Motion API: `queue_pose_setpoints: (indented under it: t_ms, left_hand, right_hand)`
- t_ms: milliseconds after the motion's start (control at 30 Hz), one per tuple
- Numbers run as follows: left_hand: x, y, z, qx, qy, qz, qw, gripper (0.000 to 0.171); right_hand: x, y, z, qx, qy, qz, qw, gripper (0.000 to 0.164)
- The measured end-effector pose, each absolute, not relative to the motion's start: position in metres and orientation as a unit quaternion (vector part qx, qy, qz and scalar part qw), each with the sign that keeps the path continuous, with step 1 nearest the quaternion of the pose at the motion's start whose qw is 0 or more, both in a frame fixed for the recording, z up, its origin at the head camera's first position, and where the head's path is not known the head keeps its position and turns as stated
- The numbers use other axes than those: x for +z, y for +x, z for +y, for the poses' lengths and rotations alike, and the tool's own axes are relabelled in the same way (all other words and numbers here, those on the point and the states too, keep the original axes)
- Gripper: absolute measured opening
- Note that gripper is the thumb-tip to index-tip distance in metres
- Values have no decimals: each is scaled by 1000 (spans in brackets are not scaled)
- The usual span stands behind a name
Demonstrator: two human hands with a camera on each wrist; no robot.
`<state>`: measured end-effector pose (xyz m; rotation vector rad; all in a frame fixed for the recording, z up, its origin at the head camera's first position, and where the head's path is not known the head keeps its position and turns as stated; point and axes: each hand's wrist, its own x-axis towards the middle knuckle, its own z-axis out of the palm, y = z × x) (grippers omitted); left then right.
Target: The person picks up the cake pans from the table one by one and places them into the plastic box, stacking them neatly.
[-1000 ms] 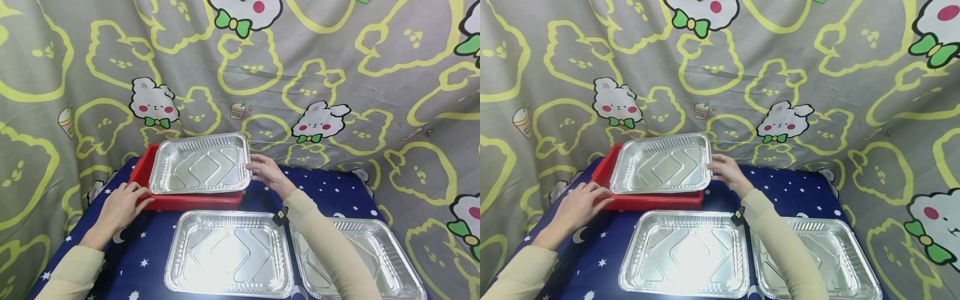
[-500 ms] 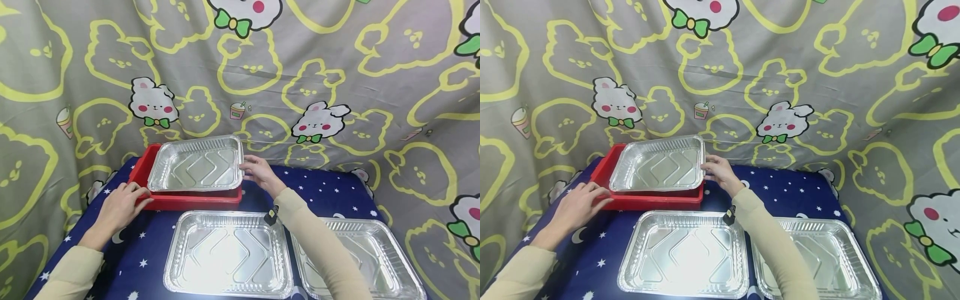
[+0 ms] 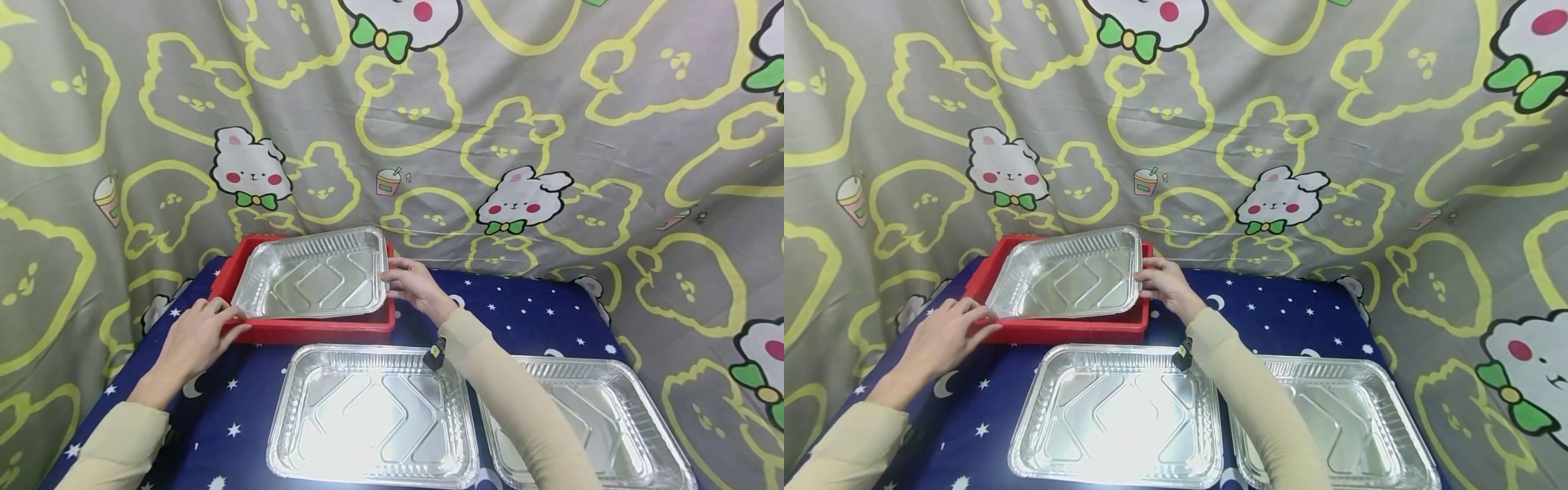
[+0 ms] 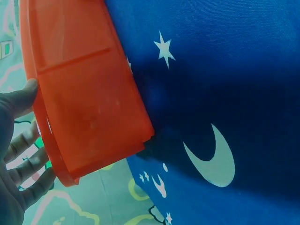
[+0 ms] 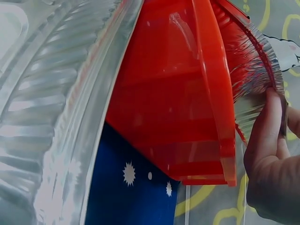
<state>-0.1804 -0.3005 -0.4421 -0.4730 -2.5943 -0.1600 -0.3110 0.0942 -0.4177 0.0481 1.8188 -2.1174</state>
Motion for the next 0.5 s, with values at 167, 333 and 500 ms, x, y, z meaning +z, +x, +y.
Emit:
queue_pose_setpoints:
  t_ms: [167, 333, 500]
  left_hand:
    - [-441, -179, -300, -56, -164, -956, 237, 19]
    - [-442, -180, -301, -55, -167, -955, 239, 19]
    - [-442, -181, -302, -56, -168, -954, 240, 21]
  right_hand:
    - [-418, -309, 88, -747, 26, 641, 176, 48]
    - [-420, -309, 82, -744, 35, 642, 184, 49]
    - [-420, -310, 78, -738, 39, 646, 189, 52]
